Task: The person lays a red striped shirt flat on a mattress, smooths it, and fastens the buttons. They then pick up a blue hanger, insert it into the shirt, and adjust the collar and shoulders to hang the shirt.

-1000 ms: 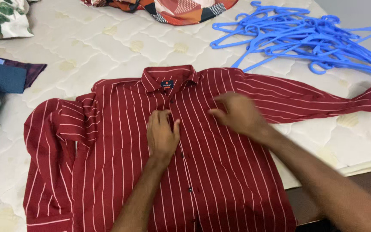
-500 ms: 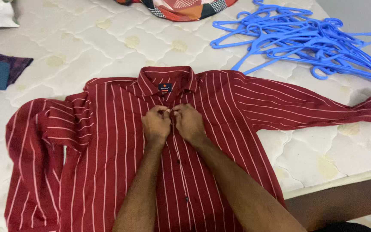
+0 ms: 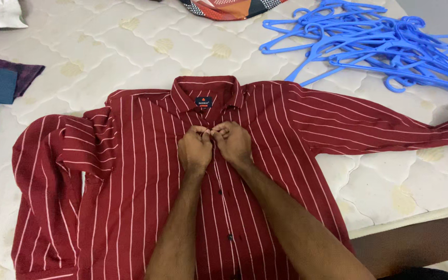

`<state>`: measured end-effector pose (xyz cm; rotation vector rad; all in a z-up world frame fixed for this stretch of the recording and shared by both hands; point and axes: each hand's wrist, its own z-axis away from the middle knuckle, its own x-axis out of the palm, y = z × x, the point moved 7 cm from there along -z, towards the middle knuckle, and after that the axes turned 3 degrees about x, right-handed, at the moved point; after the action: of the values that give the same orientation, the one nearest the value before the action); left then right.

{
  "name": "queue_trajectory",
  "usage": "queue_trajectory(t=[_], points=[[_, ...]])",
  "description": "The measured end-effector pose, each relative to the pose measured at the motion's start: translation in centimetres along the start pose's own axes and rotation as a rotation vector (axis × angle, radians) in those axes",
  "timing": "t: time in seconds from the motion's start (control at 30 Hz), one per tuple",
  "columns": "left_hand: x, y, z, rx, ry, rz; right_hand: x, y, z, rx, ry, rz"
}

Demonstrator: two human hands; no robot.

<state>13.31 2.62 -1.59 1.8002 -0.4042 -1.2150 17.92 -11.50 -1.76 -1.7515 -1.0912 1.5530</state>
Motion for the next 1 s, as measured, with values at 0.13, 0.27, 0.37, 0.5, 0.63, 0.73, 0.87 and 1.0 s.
queue_trajectory(t=[0.13,0.27,0.37,0.5,0.63,0.73,0.87,1.0], points=[[0.6,-0.5,-0.2,-0.019,-0.061,-0.07,0.5,0.2,-0.2,0.106,-0.061,0.047],[1.0,-0.8,-0.4,0.014,-0.081,-0.076,0.3,-0.2,-0.2,0.148,-0.085,0.102],[1.1,-0.9,-0.3,0.019,-0.076,-0.075,0.3,-0.5,-0.2,0.161,-0.071,0.129],[1.0,-0.8,-0.3,0.022,-0.08,-0.04,0.6,0.3,-0.2,0.237,-0.079,0.104],[0.7,-0.6,0.2,0.075,-0.052,0.03,0.8,1.0,-0.5,0.165,-0.062,0.056],[0.4,-0.1,0.4,0.114,-0.033,0.042,1.0,1.7,-0.7,0.114,-0.069,0.019],[0.1,0.4,0.9,0.113,-0.015,0.019,1.0,1.9,-0.8,-0.001,-0.029,-0.019],[0.6,0.0,0.7,0.138,-0.047,0.007,1.0,2.2,-0.9,0.226,-0.148,0.113]])
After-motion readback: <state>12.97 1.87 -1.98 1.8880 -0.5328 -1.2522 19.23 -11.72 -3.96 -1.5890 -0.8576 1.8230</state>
